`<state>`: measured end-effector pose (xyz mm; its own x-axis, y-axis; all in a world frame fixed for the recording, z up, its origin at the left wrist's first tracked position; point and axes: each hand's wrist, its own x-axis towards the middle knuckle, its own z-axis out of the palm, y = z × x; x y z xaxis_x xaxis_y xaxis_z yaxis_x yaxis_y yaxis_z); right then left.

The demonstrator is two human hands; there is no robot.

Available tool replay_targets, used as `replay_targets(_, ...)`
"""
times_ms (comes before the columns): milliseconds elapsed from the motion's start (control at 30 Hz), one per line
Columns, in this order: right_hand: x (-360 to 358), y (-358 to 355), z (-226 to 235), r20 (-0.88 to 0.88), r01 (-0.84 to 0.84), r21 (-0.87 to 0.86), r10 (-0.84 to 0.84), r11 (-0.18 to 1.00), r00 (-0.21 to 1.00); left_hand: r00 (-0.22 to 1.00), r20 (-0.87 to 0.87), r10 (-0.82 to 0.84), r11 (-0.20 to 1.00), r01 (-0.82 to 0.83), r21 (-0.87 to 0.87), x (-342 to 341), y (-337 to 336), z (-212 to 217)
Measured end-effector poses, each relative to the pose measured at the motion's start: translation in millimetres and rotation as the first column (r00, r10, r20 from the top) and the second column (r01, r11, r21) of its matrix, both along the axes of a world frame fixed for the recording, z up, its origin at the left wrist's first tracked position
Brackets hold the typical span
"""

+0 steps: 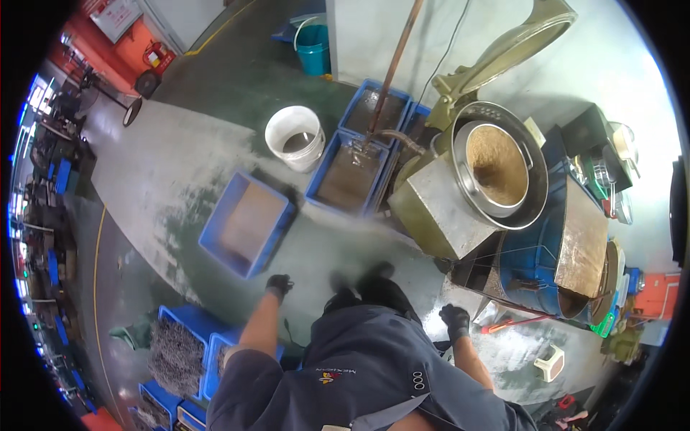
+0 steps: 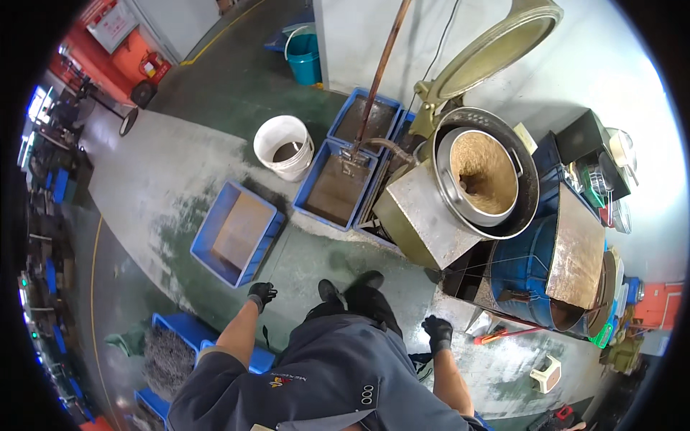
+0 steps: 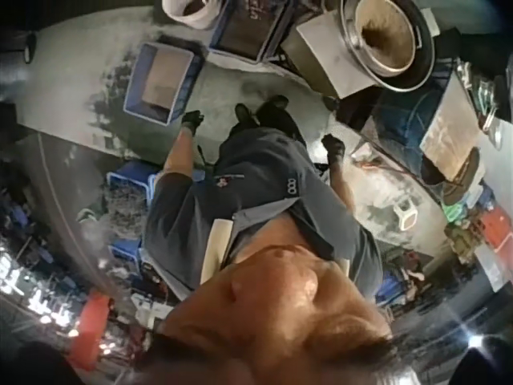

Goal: Shoveling industrial material from a floor bin into a processing machine.

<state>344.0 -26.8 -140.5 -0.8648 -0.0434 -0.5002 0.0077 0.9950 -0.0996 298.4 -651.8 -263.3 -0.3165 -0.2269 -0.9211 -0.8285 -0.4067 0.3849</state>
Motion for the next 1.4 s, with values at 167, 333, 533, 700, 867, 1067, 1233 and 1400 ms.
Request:
replay_targets(167,87,46,-115,0.600,0.842,-0.539,-0.687,0.031,0.410,0.916,-0.156,-0.370,0.923,0.382,0.054,-118,41,34)
replay_targets(333,17,23,-67,0.842,0.756,-0.342,-0.540,-0.558,-0.017,0.915,-0.149,-0.374,0.927,0.368,-0.071,-158,52,52)
replay_targets(533,-51,-27,14,0.724,0.761,-0.393,-0.684,-0.516,-0.090,0.942,-0.003,-0.335,0.942,0.335,-0.010,-213,6,36)
replay_targets(700,-46,-94,5,0.730,0.774,-0.314,-0.661,-0.550,-0.173,0.701,-0.187,-0.689,0.720,0.629,-0.292,-266,-86,-69)
replay_targets(867,-28,-187,-33,0.926,0.565,-0.129,-0.302,-0.815,-0.224,0.430,-0.373,-0.822,0.569,0.653,-0.501,-303,-181,-71)
replay_targets(1067,-33,-234,-50,0.987,0.540,-0.065,-0.134,-0.839,-0.090,0.911,-0.003,-0.413,0.910,0.413,0.020,-333,-184,33)
replay_targets(1233,-117,-231,-27,0.902,0.830,-0.273,-0.431,-0.486,0.044,0.868,-0.253,-0.428,0.903,0.418,-0.095,-290,-250,-10)
replay_targets(1400,-163,-196,-64,0.756,0.878,-0.236,-0.647,-0.416,-0.103,0.780,-0.312,-0.542,0.840,0.509,-0.185,-249,-234,31)
